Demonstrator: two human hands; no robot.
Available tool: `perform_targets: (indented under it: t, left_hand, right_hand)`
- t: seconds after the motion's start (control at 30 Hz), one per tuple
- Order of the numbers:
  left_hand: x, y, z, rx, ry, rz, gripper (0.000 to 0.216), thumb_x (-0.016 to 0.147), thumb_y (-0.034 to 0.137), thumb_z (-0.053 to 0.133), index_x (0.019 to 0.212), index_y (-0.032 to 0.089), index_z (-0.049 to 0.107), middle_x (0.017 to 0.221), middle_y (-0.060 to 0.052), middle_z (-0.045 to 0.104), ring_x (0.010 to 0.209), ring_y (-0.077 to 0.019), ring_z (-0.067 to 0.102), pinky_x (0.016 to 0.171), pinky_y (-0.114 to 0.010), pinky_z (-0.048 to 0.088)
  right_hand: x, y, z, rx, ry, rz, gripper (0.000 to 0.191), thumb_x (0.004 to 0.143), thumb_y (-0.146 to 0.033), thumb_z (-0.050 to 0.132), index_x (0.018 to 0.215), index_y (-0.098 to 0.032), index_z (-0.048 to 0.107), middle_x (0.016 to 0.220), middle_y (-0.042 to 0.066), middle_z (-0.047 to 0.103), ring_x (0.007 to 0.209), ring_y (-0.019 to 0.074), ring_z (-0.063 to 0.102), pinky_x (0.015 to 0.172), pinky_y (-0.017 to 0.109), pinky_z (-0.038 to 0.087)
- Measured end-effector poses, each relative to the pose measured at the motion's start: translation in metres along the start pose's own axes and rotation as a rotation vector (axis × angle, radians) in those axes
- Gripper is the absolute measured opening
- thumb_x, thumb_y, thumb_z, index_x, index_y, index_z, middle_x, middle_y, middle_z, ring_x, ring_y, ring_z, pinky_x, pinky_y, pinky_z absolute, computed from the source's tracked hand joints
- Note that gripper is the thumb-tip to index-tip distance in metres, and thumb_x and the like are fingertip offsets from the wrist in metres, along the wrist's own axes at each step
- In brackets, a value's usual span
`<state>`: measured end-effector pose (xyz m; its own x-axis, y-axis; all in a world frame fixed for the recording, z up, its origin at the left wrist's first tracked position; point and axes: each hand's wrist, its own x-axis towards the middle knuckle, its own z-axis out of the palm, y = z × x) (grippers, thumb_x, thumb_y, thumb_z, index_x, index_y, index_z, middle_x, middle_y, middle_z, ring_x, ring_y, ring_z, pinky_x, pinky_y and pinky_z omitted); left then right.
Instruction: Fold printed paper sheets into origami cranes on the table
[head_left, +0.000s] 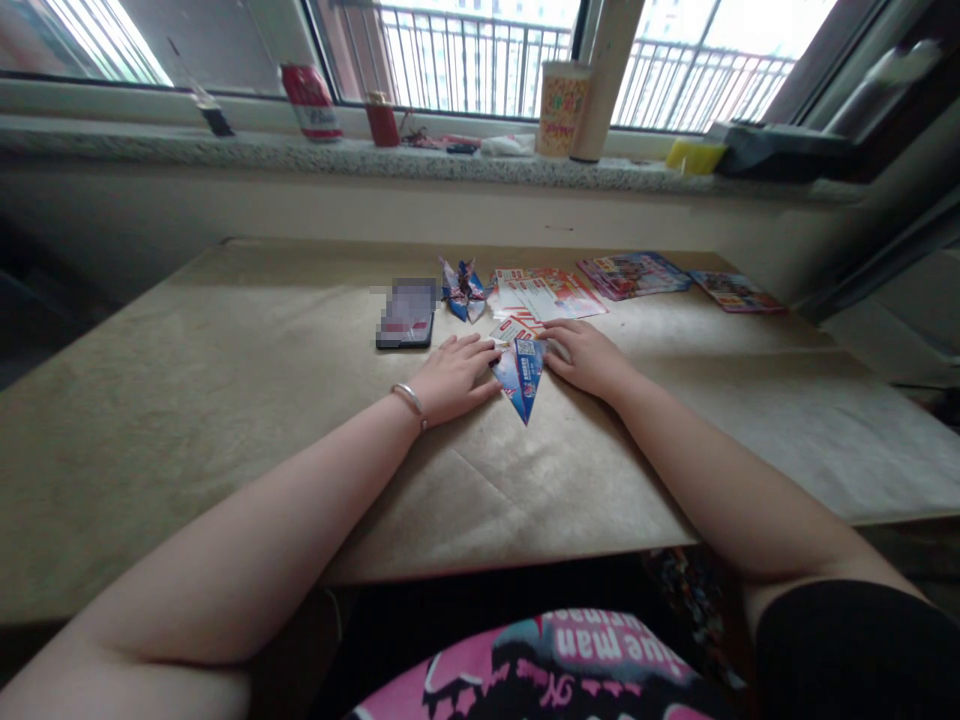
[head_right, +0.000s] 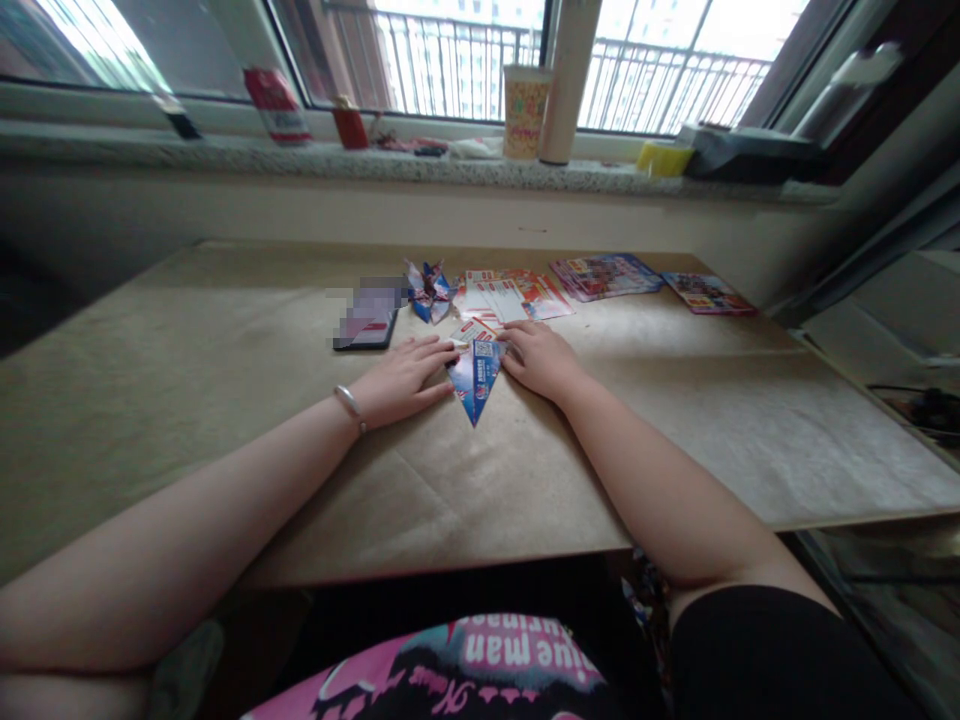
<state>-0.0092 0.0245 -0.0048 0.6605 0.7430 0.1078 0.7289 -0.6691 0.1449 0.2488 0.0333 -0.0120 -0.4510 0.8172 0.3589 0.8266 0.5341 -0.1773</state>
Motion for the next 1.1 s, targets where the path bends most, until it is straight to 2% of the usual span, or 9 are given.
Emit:
perform_targets:
  t: [0.17,0.37,0.53,0.7,0.8,0.9,1.1]
  left_hand:
    - [-0.001,0.002,-0.002,-0.005,0.018,0.011,0.054,0.094,0.049,0.043,0.138,0.020,0.050,0.148,-0.009,0.046,0.138,-0.0259,0.040,0.117,-0.048,0.027]
    - [-0.002,0.006,-0.004,0.035,0.046,-0.014,0.049,0.095,0.047,0.042,0.133,0.020,0.054,0.144,-0.009,0.051,0.134,-0.0260,0.045,0.116,-0.048,0.028]
    - [-0.002,0.007,-0.003,0.025,0.058,-0.020,0.049,0.094,0.048,0.044,0.132,0.020,0.055,0.143,-0.009,0.051,0.133,-0.0260,0.045,0.115,-0.047,0.029]
    - [-0.002,0.007,-0.002,0.012,0.050,-0.047,0.050,0.092,0.048,0.047,0.131,0.019,0.055,0.143,-0.011,0.051,0.133,-0.0281,0.046,0.114,-0.049,0.030]
    - [-0.002,0.005,-0.001,-0.011,0.060,-0.066,0.052,0.091,0.048,0.048,0.132,0.017,0.053,0.141,-0.013,0.053,0.131,-0.0292,0.047,0.113,-0.049,0.031]
    - [-0.002,0.005,-0.001,-0.035,0.061,-0.075,0.056,0.090,0.047,0.049,0.136,0.014,0.049,0.142,-0.015,0.051,0.131,-0.0300,0.046,0.113,-0.047,0.033]
    - [-0.001,0.005,0.000,-0.080,0.034,-0.101,0.069,0.090,0.050,0.048,0.146,0.013,0.036,0.152,-0.016,0.039,0.140,-0.0302,0.037,0.117,-0.045,0.029]
  right_hand:
    - [0.001,-0.011,0.003,0.060,-0.039,-0.080,0.052,0.088,-0.038,0.056,0.135,-0.015,0.054,0.136,0.013,0.059,0.132,0.0309,0.044,0.113,0.049,0.036]
    - [0.001,-0.009,0.007,0.287,0.018,-0.005,0.053,0.090,-0.037,0.052,0.140,-0.020,0.048,0.128,0.010,0.064,0.123,0.0272,0.053,0.108,0.048,0.039]
    - [0.001,-0.006,-0.001,0.398,0.121,0.118,0.043,0.093,-0.039,0.045,0.128,-0.018,0.059,0.114,0.010,0.069,0.108,0.0246,0.061,0.098,0.043,0.045]
    - [-0.002,-0.005,-0.011,0.322,0.088,0.220,0.033,0.093,-0.036,0.044,0.107,-0.019,0.068,0.107,0.008,0.072,0.099,0.0232,0.064,0.088,0.038,0.049]
    - [-0.003,-0.001,-0.012,0.222,0.026,0.177,0.026,0.087,-0.035,0.054,0.101,-0.019,0.070,0.097,0.008,0.072,0.089,0.0225,0.064,0.081,0.036,0.049]
    - [-0.003,0.003,-0.012,0.159,-0.052,0.061,0.024,0.084,-0.035,0.060,0.098,-0.020,0.072,0.090,0.007,0.071,0.087,0.0226,0.062,0.082,0.036,0.049]
    - [-0.005,0.002,-0.009,0.128,-0.061,-0.102,0.033,0.081,-0.040,0.066,0.108,-0.023,0.073,0.109,0.010,0.067,0.108,0.0271,0.058,0.098,0.044,0.044]
